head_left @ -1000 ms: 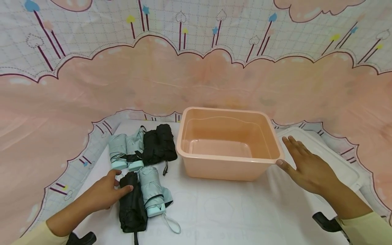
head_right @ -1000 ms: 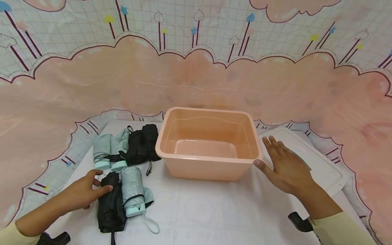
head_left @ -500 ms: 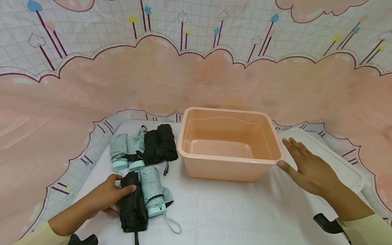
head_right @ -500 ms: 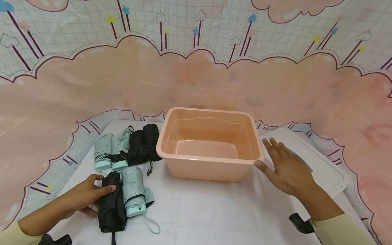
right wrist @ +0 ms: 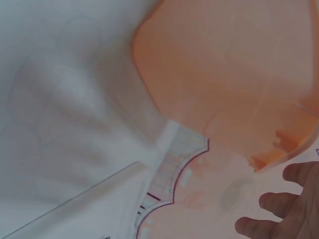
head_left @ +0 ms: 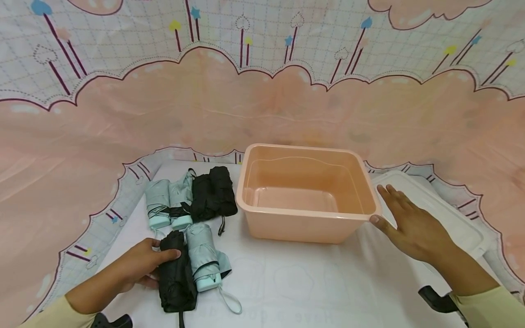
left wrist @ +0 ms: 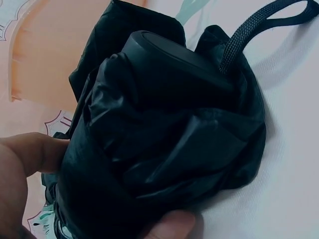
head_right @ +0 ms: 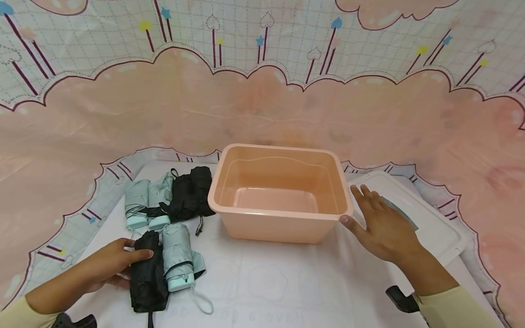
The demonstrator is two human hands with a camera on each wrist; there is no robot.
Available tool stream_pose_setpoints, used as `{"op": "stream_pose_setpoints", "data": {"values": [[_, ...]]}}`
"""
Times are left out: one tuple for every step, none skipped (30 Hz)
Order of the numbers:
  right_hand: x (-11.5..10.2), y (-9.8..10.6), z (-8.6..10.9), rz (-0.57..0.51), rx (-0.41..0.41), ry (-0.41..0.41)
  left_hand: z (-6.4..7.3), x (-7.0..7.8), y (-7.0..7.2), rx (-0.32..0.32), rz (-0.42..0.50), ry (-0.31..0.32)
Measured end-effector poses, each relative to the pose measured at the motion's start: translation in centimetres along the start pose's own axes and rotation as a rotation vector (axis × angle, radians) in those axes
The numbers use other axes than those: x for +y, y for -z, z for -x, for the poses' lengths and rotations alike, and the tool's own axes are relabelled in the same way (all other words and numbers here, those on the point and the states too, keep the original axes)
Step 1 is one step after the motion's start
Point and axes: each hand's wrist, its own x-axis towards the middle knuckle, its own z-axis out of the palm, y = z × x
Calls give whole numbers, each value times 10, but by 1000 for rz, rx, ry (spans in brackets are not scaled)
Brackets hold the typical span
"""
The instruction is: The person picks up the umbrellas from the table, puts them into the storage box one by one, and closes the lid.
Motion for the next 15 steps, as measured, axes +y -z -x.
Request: {"op": "stream_pose_setpoints", "data": {"values": [[0, 0, 0, -2, 1, 0, 0, -1, 0, -5, 4, 0], [0, 0, 0, -3, 1, 1, -1, -1, 0, -6, 10, 4], [0, -1, 0, -5, 1, 2, -1, -1, -1, -11, 14, 2], [0, -1, 0, -7, 0, 2, -1, -2, -1, -10, 21, 5], [0, -1, 0, -9, -1, 3, -1, -2, -1, -11, 27, 4], [0, -1, 0, -10, -3, 2, -1, -2, -2, -11, 35, 2], [0, -1, 0, -11, -5, 2, -1, -3, -2, -9, 41, 0], [0, -2, 0, -11, -7, 1, -2, -3, -2, -7, 49, 0], [0, -2, 0, -12, -10, 1, -2, -4, -2, -7, 55, -3], [0, -2, -1, -11, -11, 1, -2, -4, -2, -5, 62, -3], [0, -2, -1, -10, -11, 2, -3, -4, -2, -5, 68, -6], [0, -2, -1, -8, -11, 3, -3, -5, -2, -4, 72, -6], [0, -2, -1, -7, -11, 4, -4, -5, -2, -4, 73, -6], [0, -2, -1, -5, -12, 4, -5, -5, -2, -6, 74, -5], [0, -1, -1, -4, -13, 3, -5, -4, -2, -5, 73, -3]]}}
